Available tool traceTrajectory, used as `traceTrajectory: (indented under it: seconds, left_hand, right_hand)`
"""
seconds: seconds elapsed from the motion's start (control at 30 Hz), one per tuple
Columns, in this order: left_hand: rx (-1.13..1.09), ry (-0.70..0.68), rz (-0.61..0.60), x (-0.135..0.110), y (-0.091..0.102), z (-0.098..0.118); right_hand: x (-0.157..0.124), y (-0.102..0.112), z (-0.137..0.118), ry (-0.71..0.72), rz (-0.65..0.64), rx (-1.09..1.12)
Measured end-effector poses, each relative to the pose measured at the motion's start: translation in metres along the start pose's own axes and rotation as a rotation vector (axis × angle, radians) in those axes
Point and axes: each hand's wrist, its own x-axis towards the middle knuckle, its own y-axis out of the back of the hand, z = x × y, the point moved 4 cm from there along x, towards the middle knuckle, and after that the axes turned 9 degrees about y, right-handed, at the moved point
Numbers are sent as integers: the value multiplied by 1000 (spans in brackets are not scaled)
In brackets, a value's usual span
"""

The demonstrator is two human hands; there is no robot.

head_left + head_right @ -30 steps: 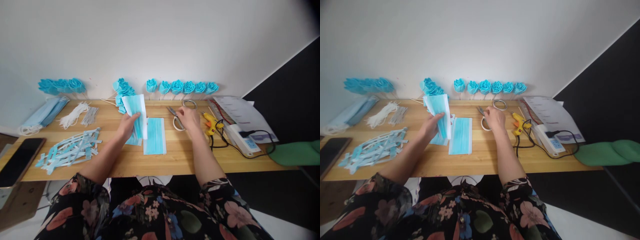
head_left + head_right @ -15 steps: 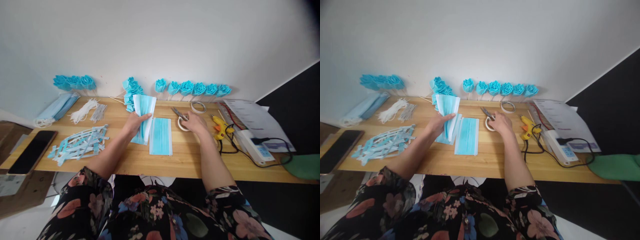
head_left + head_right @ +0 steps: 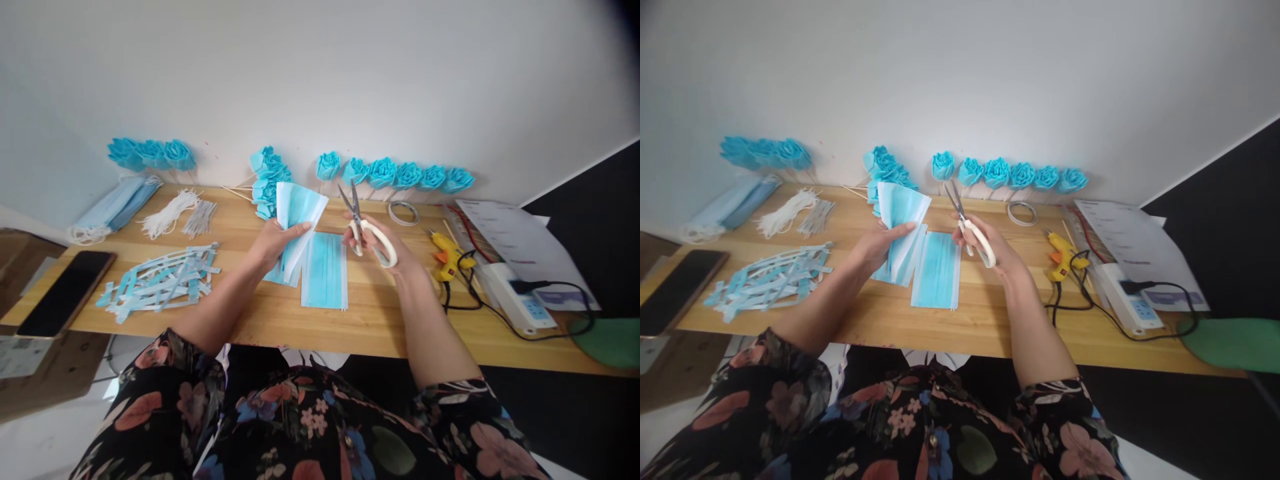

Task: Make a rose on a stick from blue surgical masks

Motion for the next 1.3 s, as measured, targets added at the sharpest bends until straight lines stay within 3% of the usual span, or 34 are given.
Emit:
traceTrajectory:
  seconds: [0.2, 0.37, 0.87, 1.3]
  left_hand:
    - [72, -1, -1, 1, 2, 0]
    - [148, 7, -88, -2, -3, 0]
    - [171, 9, -81, -3, -2, -1]
    - [198, 12, -73, 0, 0, -2]
  right_hand:
    - [-3, -15, -3, -64, -221, 14]
    - [-2, -22, 1, -57, -281, 41]
    - [-3, -26, 2, -60, -327, 158]
    - [-4, -23, 2, -88, -308, 71]
